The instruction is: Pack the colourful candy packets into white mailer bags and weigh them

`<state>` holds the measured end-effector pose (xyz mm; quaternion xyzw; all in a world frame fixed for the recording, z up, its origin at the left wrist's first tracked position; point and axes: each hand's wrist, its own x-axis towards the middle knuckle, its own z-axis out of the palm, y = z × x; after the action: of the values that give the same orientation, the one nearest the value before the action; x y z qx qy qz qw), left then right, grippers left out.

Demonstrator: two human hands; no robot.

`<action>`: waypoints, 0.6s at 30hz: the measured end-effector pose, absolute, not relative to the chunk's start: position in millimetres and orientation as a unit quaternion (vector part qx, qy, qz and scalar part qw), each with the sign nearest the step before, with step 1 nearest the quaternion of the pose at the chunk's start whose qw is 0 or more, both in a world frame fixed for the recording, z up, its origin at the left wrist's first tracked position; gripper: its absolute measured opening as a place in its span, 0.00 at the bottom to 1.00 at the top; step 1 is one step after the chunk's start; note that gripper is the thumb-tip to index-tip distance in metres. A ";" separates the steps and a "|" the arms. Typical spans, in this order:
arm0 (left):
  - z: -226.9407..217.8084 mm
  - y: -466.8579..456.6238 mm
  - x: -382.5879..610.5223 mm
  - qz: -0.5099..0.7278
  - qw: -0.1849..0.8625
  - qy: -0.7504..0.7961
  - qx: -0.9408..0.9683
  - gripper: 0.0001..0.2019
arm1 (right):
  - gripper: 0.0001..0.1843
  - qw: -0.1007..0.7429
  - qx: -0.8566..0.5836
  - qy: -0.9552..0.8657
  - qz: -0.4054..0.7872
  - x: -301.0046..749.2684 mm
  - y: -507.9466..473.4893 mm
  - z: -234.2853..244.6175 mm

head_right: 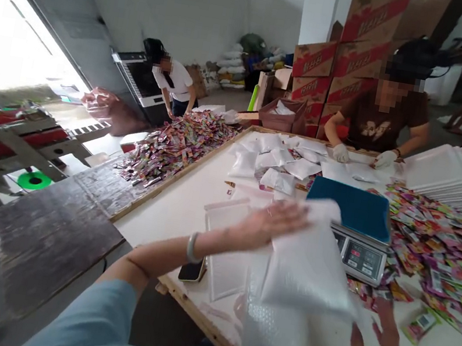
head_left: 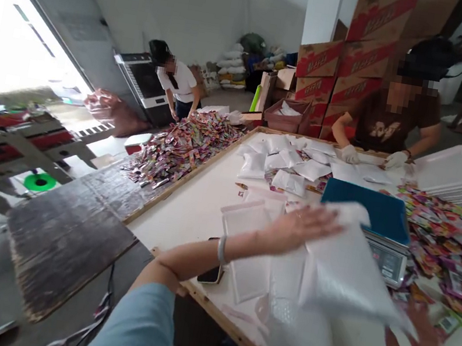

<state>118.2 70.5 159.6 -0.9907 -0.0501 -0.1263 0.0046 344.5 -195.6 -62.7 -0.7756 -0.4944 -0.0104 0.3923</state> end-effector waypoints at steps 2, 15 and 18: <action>175.5 117.5 104.1 -0.193 0.004 -0.200 -0.961 0.34 | 0.42 0.433 -0.770 -0.464 0.064 337.7 -176.7 -70.9; 14.7 131.1 -12.6 -0.282 -0.317 -0.574 -0.700 0.68 | 0.47 0.588 -0.654 -0.279 0.386 227.9 -106.5 -83.8; 47.2 141.0 7.3 -0.296 -0.236 -0.554 -0.741 0.63 | 0.34 0.604 -0.691 -0.264 0.297 253.9 -127.2 -73.0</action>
<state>7.3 141.0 47.2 -0.7414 -0.5541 -0.2956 -0.2363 253.9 -127.2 -73.0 -0.6909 -0.2642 0.2970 0.6038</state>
